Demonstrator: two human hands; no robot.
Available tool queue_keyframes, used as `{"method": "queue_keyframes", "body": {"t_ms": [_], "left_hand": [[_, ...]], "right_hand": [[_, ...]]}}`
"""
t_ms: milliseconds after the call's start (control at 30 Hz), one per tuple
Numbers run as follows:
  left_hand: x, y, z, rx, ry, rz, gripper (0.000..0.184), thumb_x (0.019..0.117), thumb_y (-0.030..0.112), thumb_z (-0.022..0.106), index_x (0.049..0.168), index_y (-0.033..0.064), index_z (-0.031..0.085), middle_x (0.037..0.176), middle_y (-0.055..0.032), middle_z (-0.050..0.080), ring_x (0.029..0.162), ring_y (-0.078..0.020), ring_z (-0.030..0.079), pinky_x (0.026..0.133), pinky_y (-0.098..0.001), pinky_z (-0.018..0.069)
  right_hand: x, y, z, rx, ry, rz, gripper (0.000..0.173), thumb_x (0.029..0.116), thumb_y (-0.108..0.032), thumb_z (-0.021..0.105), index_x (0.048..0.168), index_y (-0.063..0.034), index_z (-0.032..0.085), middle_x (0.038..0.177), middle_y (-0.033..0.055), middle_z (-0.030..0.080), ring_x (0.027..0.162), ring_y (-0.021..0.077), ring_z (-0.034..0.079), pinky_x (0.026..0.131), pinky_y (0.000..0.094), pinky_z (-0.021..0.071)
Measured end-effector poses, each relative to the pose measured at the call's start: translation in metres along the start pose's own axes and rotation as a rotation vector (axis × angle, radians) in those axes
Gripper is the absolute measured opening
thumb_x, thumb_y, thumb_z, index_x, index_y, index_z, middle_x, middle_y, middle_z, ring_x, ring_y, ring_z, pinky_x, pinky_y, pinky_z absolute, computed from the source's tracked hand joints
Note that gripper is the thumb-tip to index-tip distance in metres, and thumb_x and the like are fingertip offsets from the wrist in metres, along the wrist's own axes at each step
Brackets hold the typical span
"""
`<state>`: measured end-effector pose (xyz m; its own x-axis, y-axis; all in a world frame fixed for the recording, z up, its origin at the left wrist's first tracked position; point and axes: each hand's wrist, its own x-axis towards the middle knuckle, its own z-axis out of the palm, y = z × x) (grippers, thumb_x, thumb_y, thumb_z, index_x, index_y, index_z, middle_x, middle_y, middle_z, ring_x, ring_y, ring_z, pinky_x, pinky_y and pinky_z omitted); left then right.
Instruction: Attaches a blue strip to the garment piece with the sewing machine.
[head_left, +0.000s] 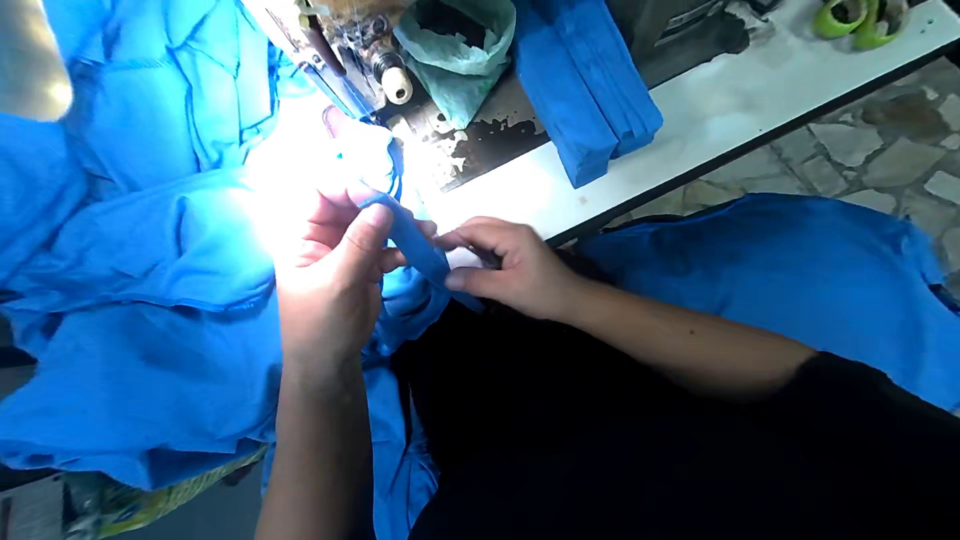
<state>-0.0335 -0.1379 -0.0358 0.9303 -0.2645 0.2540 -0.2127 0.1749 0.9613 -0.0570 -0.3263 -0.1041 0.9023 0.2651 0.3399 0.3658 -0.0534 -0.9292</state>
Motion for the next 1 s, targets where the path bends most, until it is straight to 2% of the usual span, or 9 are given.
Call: {"method": "queue_keyframes", "body": {"t_ms": [133,333,467,533,633,733,800,900,1000], "left_hand": [[0.000,-0.003,-0.017,0.097,-0.007,-0.059,0.015,0.1018,0.013,0.056,0.099,0.0240,0.066,0.097,0.0070,0.076,0.086,-0.0089,0.075,0.077,-0.0253,0.0632],[0.042,-0.038,-0.043,0.516,-0.132,-0.235,0.020,0.0974,0.009,0.048,0.108,0.0050,0.065,0.125,0.0031,0.066,0.115,0.0012,0.060,0.100,-0.0224,0.0490],[0.052,-0.036,-0.053,1.083,-0.133,-0.256,0.023,0.1043,0.010,0.052,0.099,-0.0095,0.062,0.087,-0.0141,0.061,0.082,-0.0172,0.057,0.078,-0.0392,0.0467],[0.039,-0.038,-0.057,1.159,-0.173,-0.264,0.023,0.1066,0.011,0.050,0.101,-0.0074,0.063,0.085,-0.0159,0.062,0.079,-0.0237,0.060,0.075,-0.0449,0.0481],[0.014,-0.029,-0.045,1.238,-0.225,-0.113,0.018,0.1030,0.004,0.052,0.108,-0.0084,0.064,0.102,-0.0239,0.067,0.095,-0.0382,0.067,0.083,-0.0581,0.0523],[0.011,-0.028,-0.031,1.115,-0.227,0.011,0.020,0.1003,0.008,0.049,0.107,-0.0045,0.063,0.127,-0.0194,0.067,0.118,-0.0266,0.065,0.100,-0.0441,0.0504],[0.024,-0.039,-0.032,1.075,-0.238,-0.038,0.020,0.1036,0.012,0.050,0.109,-0.0019,0.063,0.117,-0.0131,0.069,0.106,-0.0158,0.066,0.091,-0.0339,0.0532],[0.043,-0.049,-0.034,1.229,-0.214,-0.036,0.014,0.0997,0.002,0.056,0.096,-0.0071,0.065,0.089,-0.0205,0.065,0.085,-0.0336,0.065,0.077,-0.0526,0.0491],[0.033,-0.050,-0.035,1.369,-0.254,0.137,0.019,0.1008,0.008,0.051,0.101,-0.0029,0.067,0.117,-0.0239,0.067,0.108,-0.0429,0.065,0.091,-0.0611,0.0473]], "right_hand": [[0.007,-0.001,0.018,0.080,-0.064,0.023,0.015,0.0923,-0.003,0.062,0.078,0.0012,0.064,0.074,0.0031,0.057,0.064,0.0025,0.049,0.055,0.0163,0.0394],[0.047,0.003,0.003,-0.326,-0.347,0.226,0.016,0.0982,-0.004,0.058,0.092,0.0071,0.067,0.093,0.0178,0.065,0.086,0.0279,0.063,0.075,0.0453,0.0504],[0.062,-0.007,0.005,-0.480,-0.494,0.289,0.019,0.1018,-0.008,0.055,0.110,0.0050,0.066,0.100,0.0210,0.066,0.097,0.0363,0.066,0.082,0.0539,0.0511],[0.058,-0.005,0.005,-0.521,-0.489,0.239,0.019,0.1005,-0.007,0.058,0.113,0.0038,0.068,0.102,0.0201,0.068,0.098,0.0354,0.067,0.082,0.0534,0.0527],[0.040,0.002,0.000,-0.584,-0.429,0.064,0.007,0.0909,-0.004,0.069,0.095,0.0014,0.068,0.090,0.0149,0.066,0.080,0.0299,0.068,0.064,0.0467,0.0549],[0.036,0.004,-0.010,-0.580,-0.462,0.049,0.007,0.0895,-0.003,0.071,0.094,0.0009,0.068,0.093,0.0138,0.067,0.078,0.0276,0.068,0.062,0.0448,0.0546],[0.038,0.004,-0.011,-0.566,-0.461,0.064,0.006,0.0900,-0.003,0.070,0.093,0.0004,0.068,0.093,0.0130,0.067,0.079,0.0263,0.068,0.064,0.0440,0.0546],[0.046,0.000,-0.006,-0.581,-0.446,0.129,0.006,0.0913,-0.003,0.069,0.094,0.0011,0.067,0.092,0.0138,0.064,0.081,0.0273,0.066,0.065,0.0443,0.0529],[0.045,-0.002,-0.003,-0.608,-0.456,0.130,0.007,0.0913,-0.005,0.070,0.095,0.0008,0.067,0.096,0.0136,0.065,0.080,0.0260,0.067,0.064,0.0427,0.0540]]}}
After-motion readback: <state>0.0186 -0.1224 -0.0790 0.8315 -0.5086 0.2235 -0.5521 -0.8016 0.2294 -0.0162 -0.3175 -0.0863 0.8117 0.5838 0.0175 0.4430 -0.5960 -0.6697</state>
